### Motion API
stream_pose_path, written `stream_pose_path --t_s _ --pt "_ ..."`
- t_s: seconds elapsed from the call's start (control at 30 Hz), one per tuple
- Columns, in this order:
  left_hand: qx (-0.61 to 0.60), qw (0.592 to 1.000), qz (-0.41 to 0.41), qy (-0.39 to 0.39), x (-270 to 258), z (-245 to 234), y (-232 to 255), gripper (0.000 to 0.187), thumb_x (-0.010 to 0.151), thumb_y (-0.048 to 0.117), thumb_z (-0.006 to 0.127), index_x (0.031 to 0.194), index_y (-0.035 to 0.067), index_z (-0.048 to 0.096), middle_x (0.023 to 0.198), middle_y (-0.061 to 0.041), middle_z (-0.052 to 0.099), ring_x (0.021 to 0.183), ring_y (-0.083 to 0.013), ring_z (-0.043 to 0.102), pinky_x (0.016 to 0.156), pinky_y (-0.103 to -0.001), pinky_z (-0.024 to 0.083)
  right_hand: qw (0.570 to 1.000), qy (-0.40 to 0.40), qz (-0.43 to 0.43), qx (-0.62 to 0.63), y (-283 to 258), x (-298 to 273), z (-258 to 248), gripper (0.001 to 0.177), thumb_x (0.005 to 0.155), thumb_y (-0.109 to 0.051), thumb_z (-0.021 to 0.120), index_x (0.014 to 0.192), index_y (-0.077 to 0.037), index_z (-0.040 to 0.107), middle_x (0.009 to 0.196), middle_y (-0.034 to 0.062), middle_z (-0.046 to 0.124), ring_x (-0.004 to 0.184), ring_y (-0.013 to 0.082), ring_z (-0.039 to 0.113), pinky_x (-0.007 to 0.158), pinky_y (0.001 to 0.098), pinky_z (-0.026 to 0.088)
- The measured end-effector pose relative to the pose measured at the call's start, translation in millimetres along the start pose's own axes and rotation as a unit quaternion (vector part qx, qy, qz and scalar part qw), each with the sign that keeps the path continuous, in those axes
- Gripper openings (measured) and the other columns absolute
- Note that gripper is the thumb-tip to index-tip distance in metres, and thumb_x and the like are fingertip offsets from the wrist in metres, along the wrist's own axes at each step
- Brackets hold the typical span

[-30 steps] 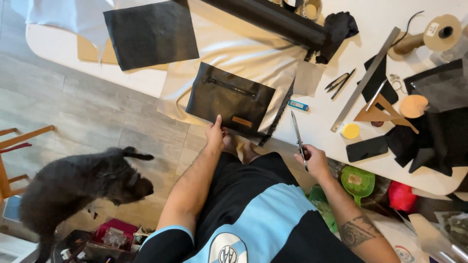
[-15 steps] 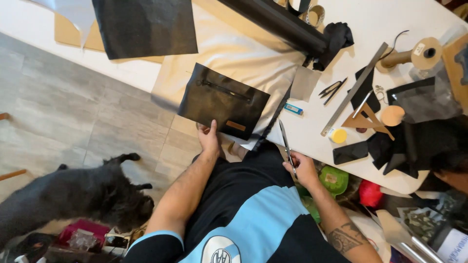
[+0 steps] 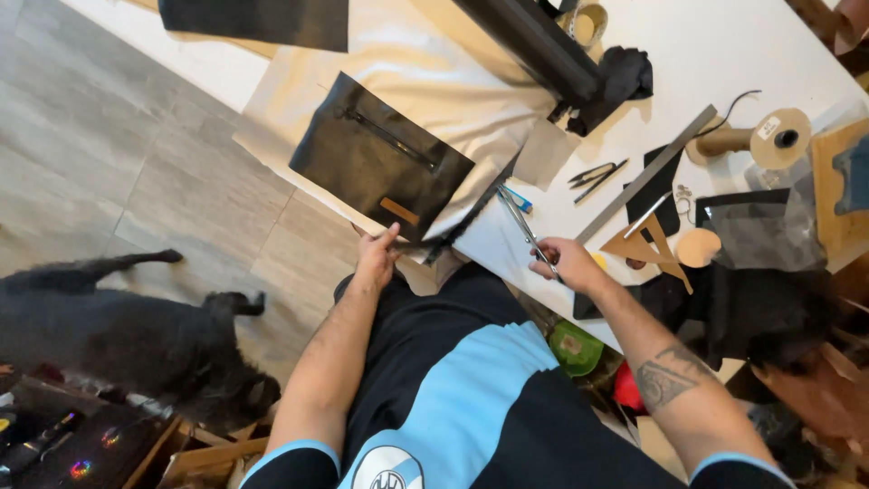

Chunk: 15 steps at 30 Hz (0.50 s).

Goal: The person cuts a piece of leather material from a roll and then sews a pre-made pocket onto it using an industrial sewing machine.

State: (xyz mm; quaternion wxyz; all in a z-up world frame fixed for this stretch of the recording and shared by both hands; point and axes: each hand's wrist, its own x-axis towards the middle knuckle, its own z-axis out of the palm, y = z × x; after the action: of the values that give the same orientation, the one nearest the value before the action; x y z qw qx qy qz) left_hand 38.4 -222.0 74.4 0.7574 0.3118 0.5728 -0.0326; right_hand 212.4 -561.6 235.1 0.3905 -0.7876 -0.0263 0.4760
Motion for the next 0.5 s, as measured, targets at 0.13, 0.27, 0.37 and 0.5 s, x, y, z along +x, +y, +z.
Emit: stream_pose_path --t_s 0.13,0.27,0.37,0.5 --pt "-0.020 0.998 0.046 0.038 -20.8 28.3 2.7 0.048 0.077 0.017 0.096 0.115 0.014 0.068 0.097 0.002 0.070 0.086 -0.0161 0.070 0.077 -0.034 0.059 0.999 -0.033 -0.002 -0.035 25.2 32.9 -22.1 0.035 0.076 -0.015 0.081 0.106 -0.001 0.073 0.061 0.0091 0.067 0.057 0.0171 0.066 0.063 0.0312 0.052" --pt "0.020 0.990 0.091 0.103 -4.7 23.9 -11.4 0.042 0.073 0.015 0.096 0.102 0.014 0.066 0.088 0.003 0.067 0.077 -0.0132 0.065 0.070 -0.030 0.053 1.000 -0.030 0.007 0.001 -11.2 44.5 -41.8 0.029 0.078 -0.009 0.078 0.105 0.002 0.073 0.061 0.0109 0.066 0.053 0.0192 0.066 0.057 0.0298 0.052" --pt "0.035 0.988 0.101 0.114 -17.9 30.6 -0.8 0.041 0.074 0.014 0.095 0.106 0.010 0.069 0.093 0.000 0.070 0.083 -0.0147 0.065 0.075 -0.032 0.055 1.000 -0.021 0.011 -0.020 -0.3 56.2 -59.7 0.028 0.078 -0.011 0.078 0.103 0.001 0.073 0.062 0.0104 0.067 0.052 0.0185 0.066 0.056 0.0303 0.052" --pt "0.052 0.984 0.109 0.134 -10.0 22.3 -11.3 0.041 0.073 0.014 0.097 0.103 0.009 0.070 0.091 -0.002 0.070 0.081 -0.0147 0.064 0.074 -0.033 0.055 0.997 -0.020 0.024 -0.068 -20.2 33.4 -81.9 0.030 0.079 -0.015 0.079 0.104 0.000 0.075 0.064 0.0118 0.069 0.055 0.0191 0.068 0.058 0.0317 0.053"
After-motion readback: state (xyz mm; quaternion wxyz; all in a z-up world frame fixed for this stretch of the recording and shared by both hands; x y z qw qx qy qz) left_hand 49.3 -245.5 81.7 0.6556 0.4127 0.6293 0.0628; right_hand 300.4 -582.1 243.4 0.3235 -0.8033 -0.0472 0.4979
